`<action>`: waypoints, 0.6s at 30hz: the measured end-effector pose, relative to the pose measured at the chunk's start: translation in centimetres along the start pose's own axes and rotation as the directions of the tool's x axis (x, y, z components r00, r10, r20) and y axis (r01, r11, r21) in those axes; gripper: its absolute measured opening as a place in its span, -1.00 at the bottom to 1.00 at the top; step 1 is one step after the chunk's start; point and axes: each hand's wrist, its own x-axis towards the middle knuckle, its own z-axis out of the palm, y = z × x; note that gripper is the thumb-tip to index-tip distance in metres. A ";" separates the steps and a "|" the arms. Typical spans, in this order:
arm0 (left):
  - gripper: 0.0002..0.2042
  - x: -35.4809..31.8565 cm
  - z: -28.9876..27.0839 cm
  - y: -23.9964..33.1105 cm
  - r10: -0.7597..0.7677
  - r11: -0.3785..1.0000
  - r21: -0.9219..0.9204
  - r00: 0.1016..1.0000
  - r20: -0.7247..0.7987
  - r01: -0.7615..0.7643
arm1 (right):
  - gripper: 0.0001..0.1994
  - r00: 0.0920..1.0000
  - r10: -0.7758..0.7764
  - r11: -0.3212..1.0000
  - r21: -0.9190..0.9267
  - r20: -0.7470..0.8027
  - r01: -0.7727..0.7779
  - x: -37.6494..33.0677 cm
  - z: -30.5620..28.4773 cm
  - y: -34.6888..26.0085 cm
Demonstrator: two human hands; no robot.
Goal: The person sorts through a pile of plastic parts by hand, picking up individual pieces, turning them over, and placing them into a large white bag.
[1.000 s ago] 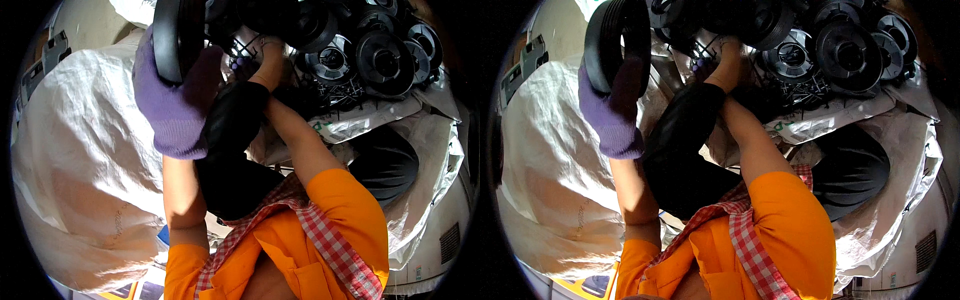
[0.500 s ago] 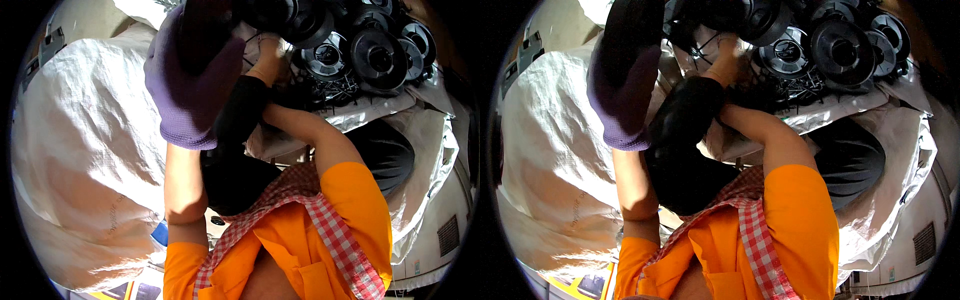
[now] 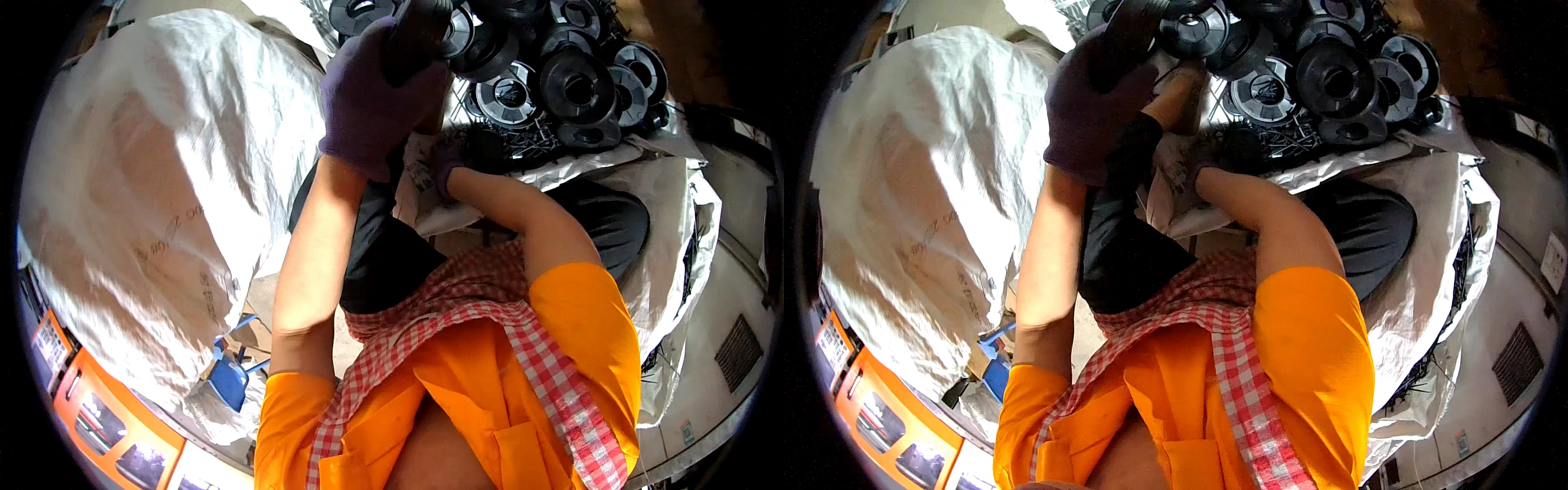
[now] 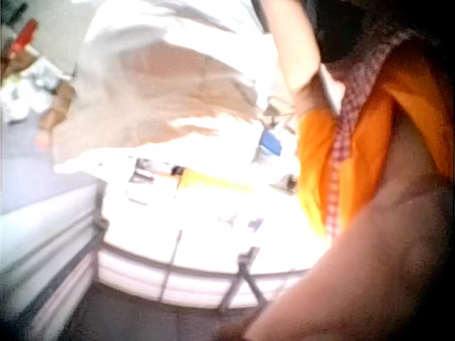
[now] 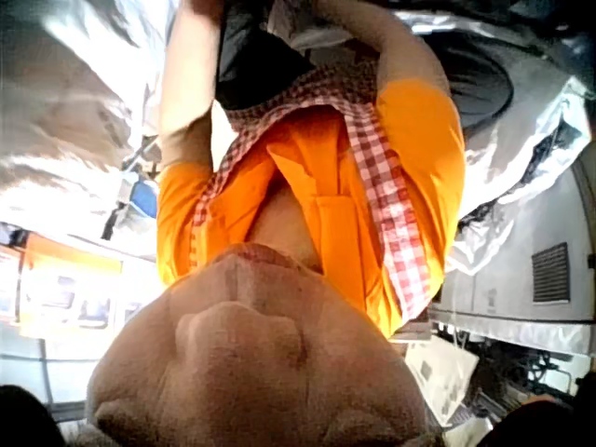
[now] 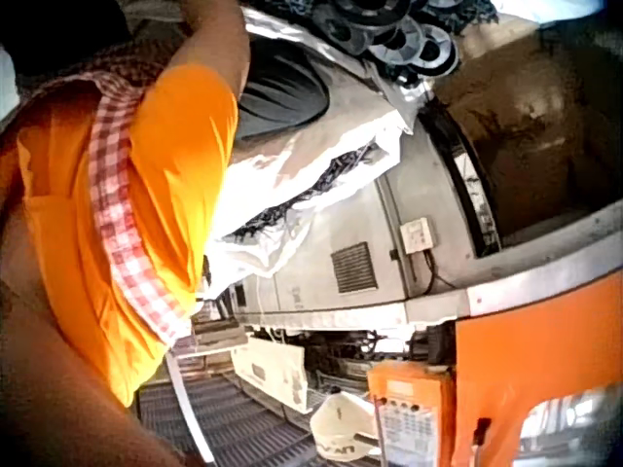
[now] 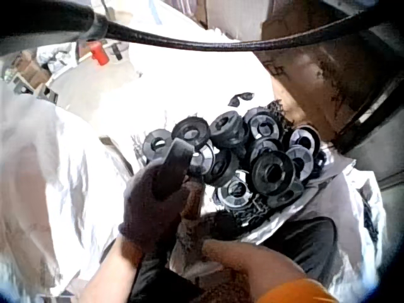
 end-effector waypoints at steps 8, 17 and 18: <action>-0.69 -8.0 0.4 4.2 -0.239 0.890 -0.418 0.967 -0.086 0.183 | -0.32 0.855 0.263 0.964 0.148 -0.447 -0.219 -3.0 4.7 5.0; -0.52 -14.2 5.1 5.6 -0.397 0.571 -0.765 0.916 0.061 0.298 | -0.55 0.346 0.908 -0.168 0.555 -0.234 0.815 -17.0 3.2 9.4; -0.43 -14.6 5.9 5.7 -0.479 0.714 -0.512 0.867 0.139 0.477 | -0.57 0.322 0.889 -0.117 0.518 -0.326 0.847 -17.9 3.2 7.5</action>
